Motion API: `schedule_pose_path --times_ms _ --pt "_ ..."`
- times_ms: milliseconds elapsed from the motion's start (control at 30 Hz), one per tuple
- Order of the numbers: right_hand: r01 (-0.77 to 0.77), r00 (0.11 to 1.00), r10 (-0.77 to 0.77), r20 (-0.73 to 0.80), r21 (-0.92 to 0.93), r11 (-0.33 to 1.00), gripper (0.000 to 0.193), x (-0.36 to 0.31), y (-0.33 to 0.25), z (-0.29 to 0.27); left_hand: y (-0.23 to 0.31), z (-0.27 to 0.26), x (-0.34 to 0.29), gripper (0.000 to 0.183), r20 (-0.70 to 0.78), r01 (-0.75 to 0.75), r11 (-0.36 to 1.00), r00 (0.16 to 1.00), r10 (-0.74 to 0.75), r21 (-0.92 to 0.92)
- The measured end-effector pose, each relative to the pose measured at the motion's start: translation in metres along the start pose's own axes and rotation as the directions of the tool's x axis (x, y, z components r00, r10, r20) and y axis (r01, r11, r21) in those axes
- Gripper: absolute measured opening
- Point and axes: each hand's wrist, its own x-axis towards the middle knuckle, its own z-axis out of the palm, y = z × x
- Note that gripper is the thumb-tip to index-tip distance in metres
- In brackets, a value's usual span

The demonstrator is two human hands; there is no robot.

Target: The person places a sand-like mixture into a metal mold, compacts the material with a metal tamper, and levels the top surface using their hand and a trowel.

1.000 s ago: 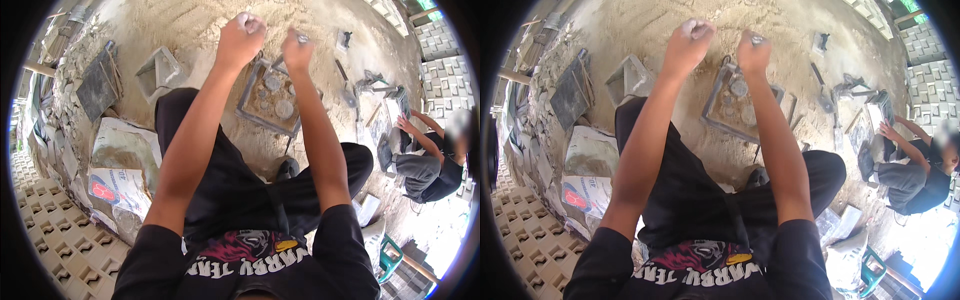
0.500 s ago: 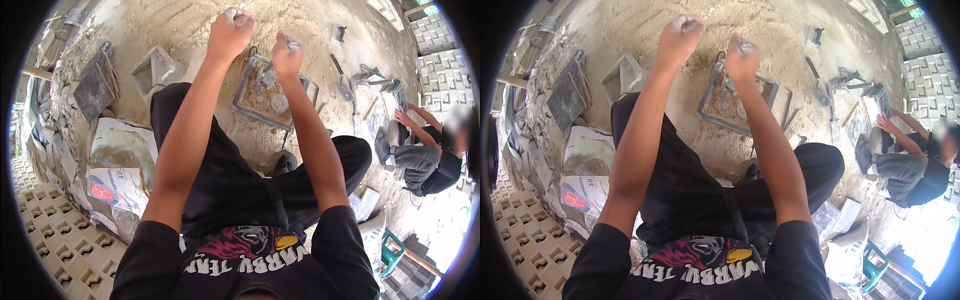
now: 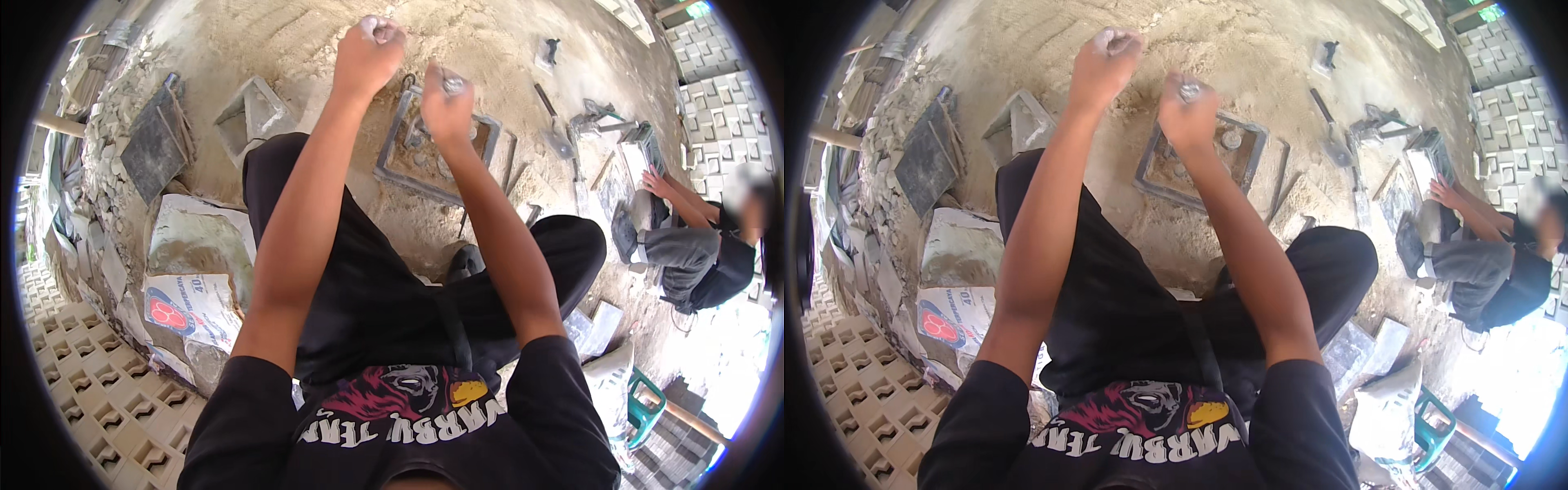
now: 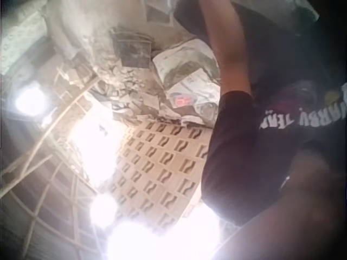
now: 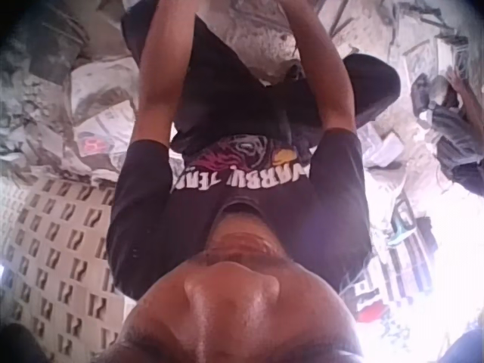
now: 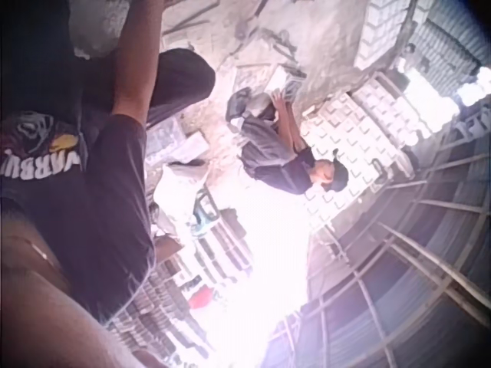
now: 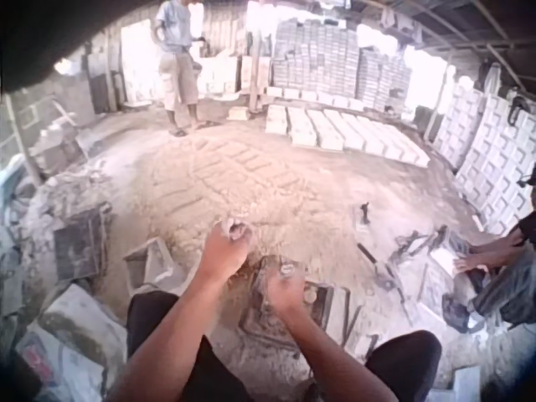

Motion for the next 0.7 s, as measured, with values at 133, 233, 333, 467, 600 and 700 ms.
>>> schedule_pose_path --times_ms 133,233,333,467,600,700 --pt "-0.054 0.998 0.053 0.036 0.028 0.998 0.038 -0.012 -0.012 -0.005 0.002 -0.003 -0.002 0.033 -0.004 0.039 0.999 0.999 -0.039 -0.022" --pt "-0.055 0.996 0.053 0.067 0.027 0.998 0.038 -0.022 -0.002 -0.01 0.005 0.001 -0.003 0.033 -0.014 0.0 1.0 1.0 0.001 0.028" --pt "-0.1 0.99 0.094 0.104 0.056 0.993 0.038 -0.027 -0.012 -0.019 0.001 -0.004 0.0 0.038 0.014 0.077 0.997 0.997 -0.076 -0.025" --pt "-0.01 0.993 0.0 0.117 0.087 0.996 0.038 -0.041 0.002 -0.023 0.008 0.003 -0.005 0.038 -0.009 0.014 1.0 1.0 -0.015 -0.005" --pt "-0.096 0.955 0.087 0.282 0.018 0.995 0.037 -0.041 -0.019 -0.033 0.003 0.006 -0.002 0.037 0.028 0.054 0.997 0.998 -0.052 -0.058" --pt "0.028 0.941 -0.036 0.337 0.028 0.999 0.036 -0.049 -0.009 -0.037 0.002 0.01 0.0 0.036 0.036 0.037 0.996 0.999 -0.034 -0.086"
